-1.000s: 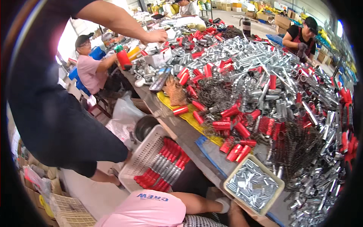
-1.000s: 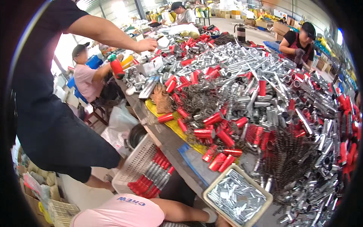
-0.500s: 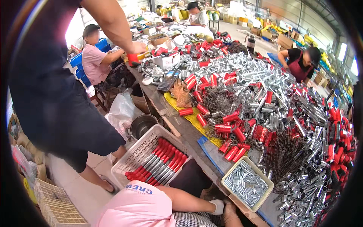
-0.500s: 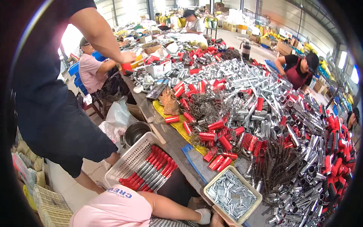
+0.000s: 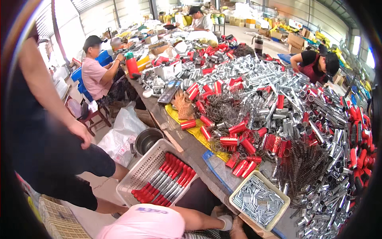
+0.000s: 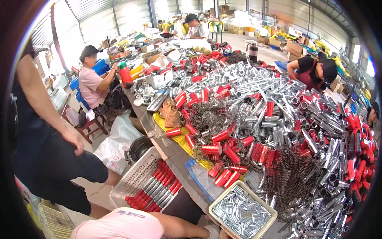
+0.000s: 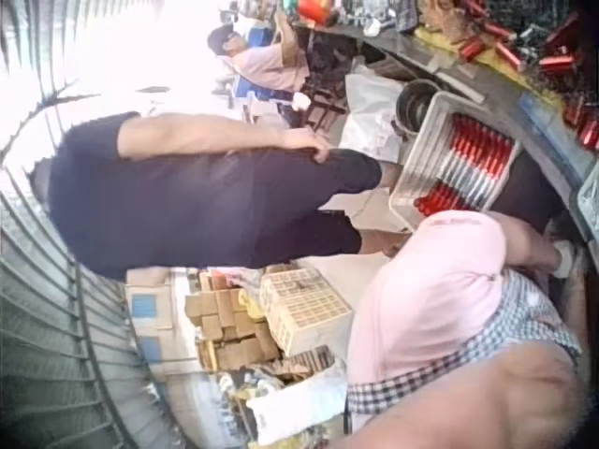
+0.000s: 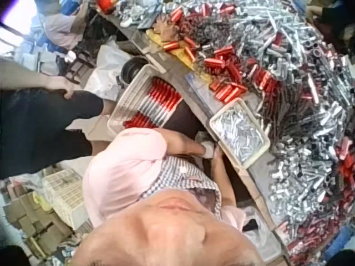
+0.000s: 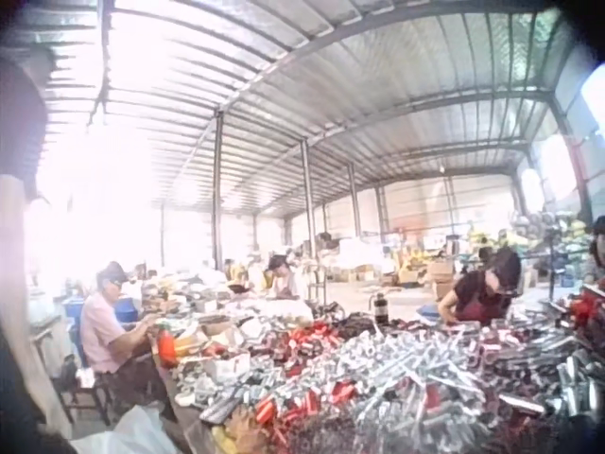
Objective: The person assembles pump tools by fitting metal tubes, pins, springs, red sleeves, and handle grips together by hand, then places the finished tools into a basket.
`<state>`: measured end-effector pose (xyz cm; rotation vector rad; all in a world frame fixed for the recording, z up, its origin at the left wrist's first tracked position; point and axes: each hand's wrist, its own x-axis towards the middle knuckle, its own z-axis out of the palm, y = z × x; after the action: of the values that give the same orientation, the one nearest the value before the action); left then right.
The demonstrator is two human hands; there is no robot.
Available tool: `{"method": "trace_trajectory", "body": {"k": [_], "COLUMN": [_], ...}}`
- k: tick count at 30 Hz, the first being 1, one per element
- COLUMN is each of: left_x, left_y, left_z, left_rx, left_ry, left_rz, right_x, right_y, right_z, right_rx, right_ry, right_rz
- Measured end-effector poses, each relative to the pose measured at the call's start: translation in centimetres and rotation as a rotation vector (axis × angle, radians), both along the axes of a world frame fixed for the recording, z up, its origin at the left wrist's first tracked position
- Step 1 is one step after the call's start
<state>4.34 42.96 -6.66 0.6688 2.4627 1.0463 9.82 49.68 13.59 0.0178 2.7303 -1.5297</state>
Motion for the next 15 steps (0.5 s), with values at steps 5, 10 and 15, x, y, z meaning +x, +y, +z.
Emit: {"method": "trace_trajectory", "body": {"k": [5, 10, 15], "left_x": [-2.3, -4.2, -6.5], "left_y": [-0.8, -6.2, -7.7], "left_z": [8.4, 29.3, 23.7], "left_rx": [-0.276, 0.135, 0.575], "left_ry": [-0.062, -0.423, -1.834], "left_rz": [-0.834, -0.789, 0.192], "right_x": [2.0, 4.5, 4.9], "right_y": [4.3, 3.4, 0.0], "right_z": [1.8, 5.2, 20.3], "right_rx": [0.11, 0.201, 0.522], "right_ry": [0.002, 0.006, -0.035], "right_rz": [-0.092, -0.075, 0.109]}}
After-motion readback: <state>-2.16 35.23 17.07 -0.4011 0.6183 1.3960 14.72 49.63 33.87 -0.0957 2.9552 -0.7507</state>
